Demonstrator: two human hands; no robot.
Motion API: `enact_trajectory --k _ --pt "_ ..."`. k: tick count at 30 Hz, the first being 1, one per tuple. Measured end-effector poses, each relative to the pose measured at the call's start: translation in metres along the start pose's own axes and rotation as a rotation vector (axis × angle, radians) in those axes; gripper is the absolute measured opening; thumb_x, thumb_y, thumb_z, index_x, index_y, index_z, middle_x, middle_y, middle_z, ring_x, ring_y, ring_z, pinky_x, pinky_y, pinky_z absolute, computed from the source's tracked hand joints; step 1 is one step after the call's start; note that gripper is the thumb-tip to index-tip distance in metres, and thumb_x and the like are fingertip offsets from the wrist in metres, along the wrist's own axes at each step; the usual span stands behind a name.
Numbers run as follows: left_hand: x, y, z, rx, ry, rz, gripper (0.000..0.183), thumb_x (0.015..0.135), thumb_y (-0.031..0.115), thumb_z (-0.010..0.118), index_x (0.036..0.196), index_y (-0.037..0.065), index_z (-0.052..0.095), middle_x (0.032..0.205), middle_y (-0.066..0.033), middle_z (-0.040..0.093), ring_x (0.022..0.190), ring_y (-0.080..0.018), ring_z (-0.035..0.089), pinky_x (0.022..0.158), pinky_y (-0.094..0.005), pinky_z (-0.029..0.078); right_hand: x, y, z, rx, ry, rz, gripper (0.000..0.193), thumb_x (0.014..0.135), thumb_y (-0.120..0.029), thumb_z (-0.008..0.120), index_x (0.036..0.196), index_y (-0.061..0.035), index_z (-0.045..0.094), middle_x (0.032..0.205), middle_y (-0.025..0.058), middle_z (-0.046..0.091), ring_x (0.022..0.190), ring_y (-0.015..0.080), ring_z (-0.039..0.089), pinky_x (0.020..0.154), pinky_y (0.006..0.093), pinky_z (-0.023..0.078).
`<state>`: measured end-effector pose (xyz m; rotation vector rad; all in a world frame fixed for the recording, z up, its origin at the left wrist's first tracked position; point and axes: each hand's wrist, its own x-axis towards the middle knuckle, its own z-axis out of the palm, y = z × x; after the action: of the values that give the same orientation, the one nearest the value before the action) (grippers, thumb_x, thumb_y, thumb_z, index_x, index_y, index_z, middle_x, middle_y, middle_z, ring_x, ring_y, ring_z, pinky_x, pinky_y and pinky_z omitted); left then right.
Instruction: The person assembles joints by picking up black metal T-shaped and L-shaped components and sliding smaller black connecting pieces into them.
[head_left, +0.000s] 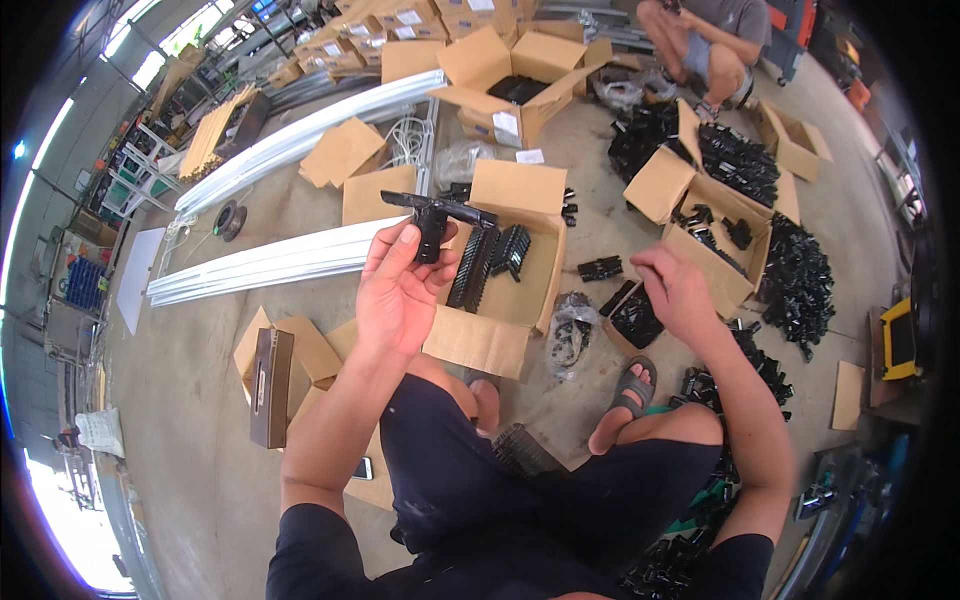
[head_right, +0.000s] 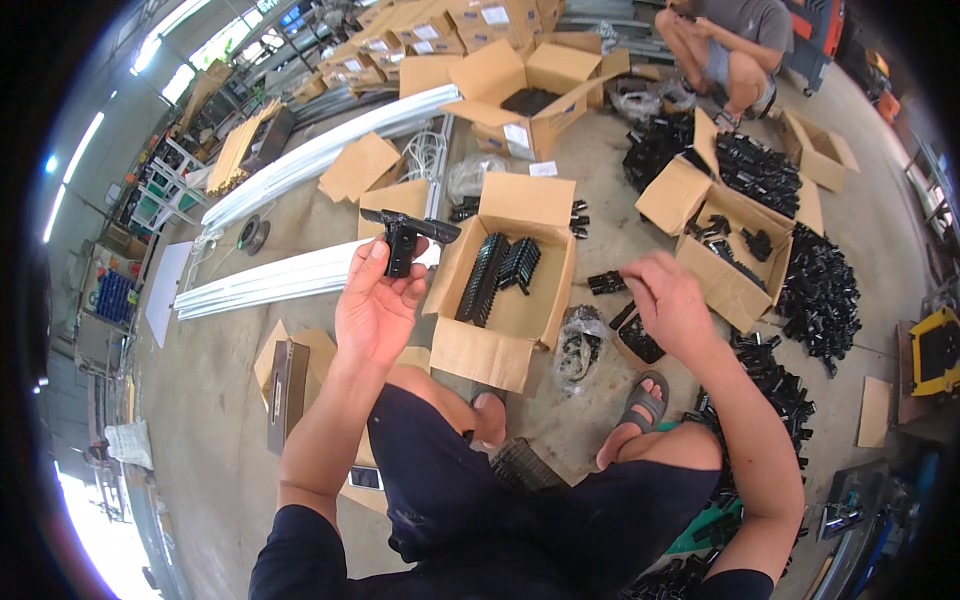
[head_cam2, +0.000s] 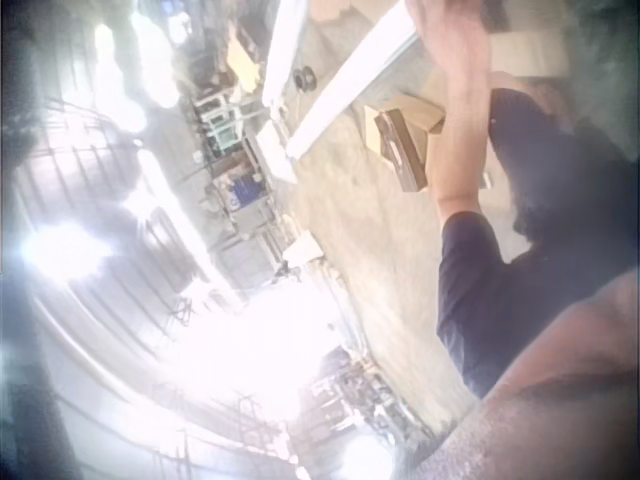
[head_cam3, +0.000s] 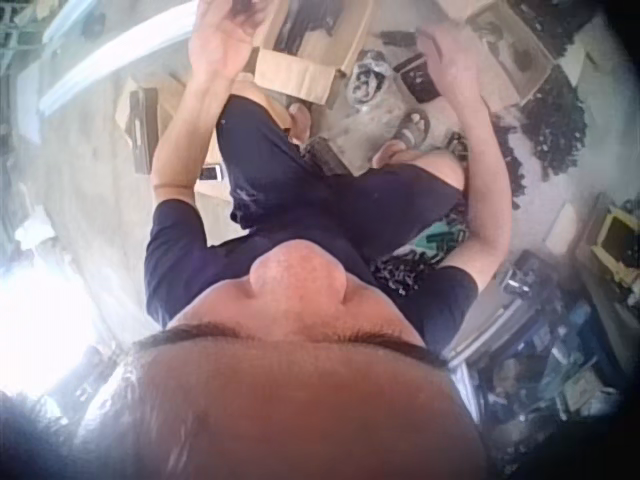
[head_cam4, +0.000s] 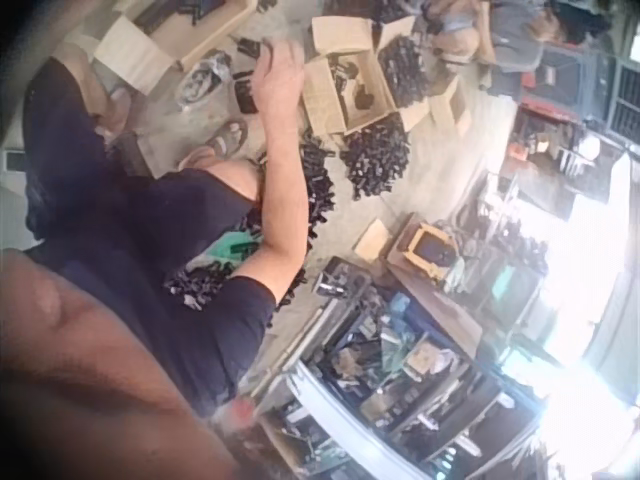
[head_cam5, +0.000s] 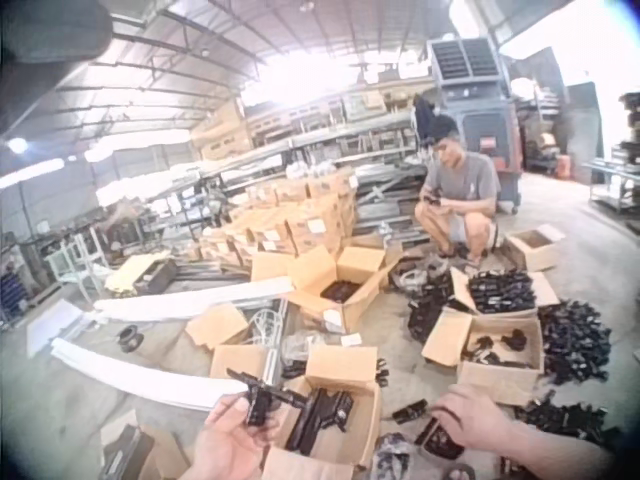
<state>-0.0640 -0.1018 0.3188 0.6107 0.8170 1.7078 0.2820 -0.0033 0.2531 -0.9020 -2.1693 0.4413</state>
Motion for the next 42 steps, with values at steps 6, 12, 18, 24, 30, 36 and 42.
enact_trajectory --k 6,12,18,24,30,36,42 --pt "-0.058 -0.007 0.045 -0.112 -0.019 -0.006 0.018 0.1 0.015 0.063 0.116 0.009 0.058 0.112 -0.0195 0.071 0.088 -0.0259 0.073 0.073 -0.0347 0.062 0.001 -0.123 -0.062 0.128 0.207 -0.03 0.016 0.093 0.002 0.06 0.106 -0.0014 0.068 0.094 0.0098 0.065 0.082 0.0189 0.066 0.071 0.0286 0.053" --pt "-0.063 -0.07 0.061 -0.12 0.053 -0.085 0.019 0.098 0.019 0.068 0.114 0.012 0.06 0.113 -0.0166 0.072 0.092 -0.023 0.072 0.076 -0.036 0.06 -0.037 -0.141 -0.01 0.909 0.383 0.471 0.017 0.098 -0.001 0.061 0.114 0.0017 0.066 0.102 0.0019 0.067 0.083 0.0062 0.061 0.072 0.023 0.052" --pt "-0.07 -0.134 0.038 0.044 0.083 -0.055 0.018 0.099 0.022 0.066 0.113 0.014 0.059 0.113 -0.0134 0.072 0.088 -0.0165 0.066 0.073 -0.0288 0.051 -0.06 -0.115 0.062 1.205 0.482 0.633 0.018 0.095 0.0 0.066 0.113 0.0047 0.066 0.1 0.0049 0.069 0.08 0.0088 0.064 0.069 0.025 0.055" --pt "-0.067 -0.166 0.041 0.041 0.071 -0.055 0.018 0.1 0.021 0.065 0.116 0.013 0.061 0.112 -0.0079 0.072 0.089 -0.0153 0.066 0.076 -0.032 0.052 -0.051 -0.097 0.091 1.41 0.543 0.713 0.018 0.095 0.001 0.067 0.112 0.0055 0.067 0.1 0.009 0.072 0.075 0.0118 0.066 0.066 0.0265 0.056" --pt "-0.058 -0.188 0.032 0.078 0.081 -0.017 0.015 0.1 0.017 0.064 0.114 0.011 0.062 0.11 -0.0044 0.07 0.097 -0.0147 0.065 0.08 -0.0347 0.053 -0.047 -0.077 0.106 1.397 0.557 0.703 0.014 0.095 0.001 0.067 0.108 0.0039 0.07 0.097 0.0076 0.074 0.074 0.0104 0.065 0.063 0.0257 0.055" --pt "-0.055 -0.192 0.035 0.147 0.069 0.045 0.015 0.1 0.013 0.065 0.114 0.011 0.062 0.109 -0.0039 0.07 0.093 -0.0129 0.063 0.076 -0.0317 0.05 -0.046 -0.07 0.111 1.33 0.571 0.71 0.015 0.095 0.0 0.067 0.109 0.0024 0.072 0.096 0.0068 0.074 0.075 0.0089 0.065 0.061 0.0248 0.056" --pt "-0.055 -0.193 0.034 0.153 0.097 0.026 0.013 0.1 0.012 0.064 0.113 0.01 0.062 0.109 -0.0038 0.069 0.091 -0.0126 0.062 0.075 -0.0316 0.05 -0.046 -0.073 0.112 1.259 0.562 0.735 0.015 0.096 -0.002 0.066 0.109 0.003 0.071 0.099 0.0075 0.073 0.081 0.0108 0.068 0.065 0.0268 0.06"
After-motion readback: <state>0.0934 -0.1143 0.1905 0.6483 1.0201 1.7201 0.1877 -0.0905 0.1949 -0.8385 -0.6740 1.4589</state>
